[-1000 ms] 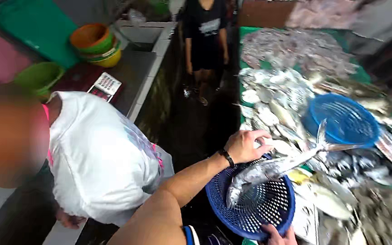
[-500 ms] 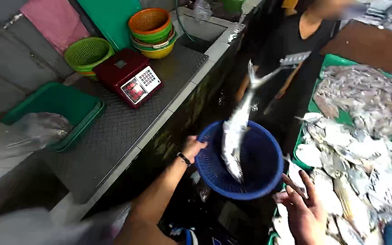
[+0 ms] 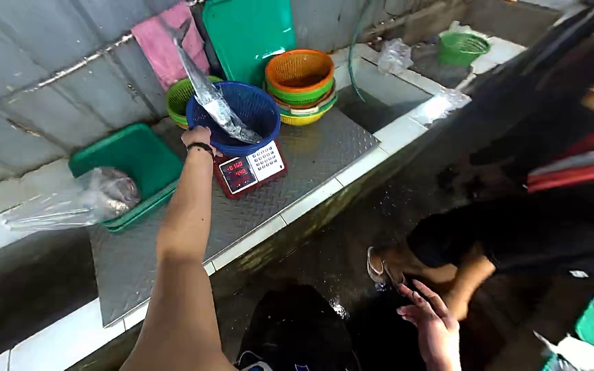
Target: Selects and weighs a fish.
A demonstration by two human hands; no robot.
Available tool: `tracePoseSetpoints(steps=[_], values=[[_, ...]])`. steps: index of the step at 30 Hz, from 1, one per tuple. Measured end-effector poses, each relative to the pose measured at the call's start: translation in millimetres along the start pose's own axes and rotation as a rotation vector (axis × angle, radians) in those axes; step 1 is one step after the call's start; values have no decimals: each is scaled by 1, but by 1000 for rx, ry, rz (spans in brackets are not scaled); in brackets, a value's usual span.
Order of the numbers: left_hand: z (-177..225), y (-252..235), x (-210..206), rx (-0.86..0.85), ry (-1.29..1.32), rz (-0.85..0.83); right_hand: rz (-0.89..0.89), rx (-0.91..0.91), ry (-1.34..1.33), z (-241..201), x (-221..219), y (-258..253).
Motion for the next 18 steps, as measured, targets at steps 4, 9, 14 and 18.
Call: tracePoseSetpoints(steps=[4,9,14,18], values=[[-13,-28,11,52,-178,107,-98,-41,21,9,-18,-85],[-10,12,69,-37,170,261,-236,-43,101,9,-32,-207],[5,63,111,-189,299,401,-312,-55,166,-33,-56,-346],[15,129,80,-122,336,509,-472,68,185,-79,-105,-457]])
Point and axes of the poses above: each hand's wrist, its own y-axis away from the middle knuckle, its own x-axis out of the back of the hand, z = x × y, the point moved 10 cm from there along -y, towards the middle knuckle, and after that the axes turned 6 degrees about x, right-handed, at the moved point
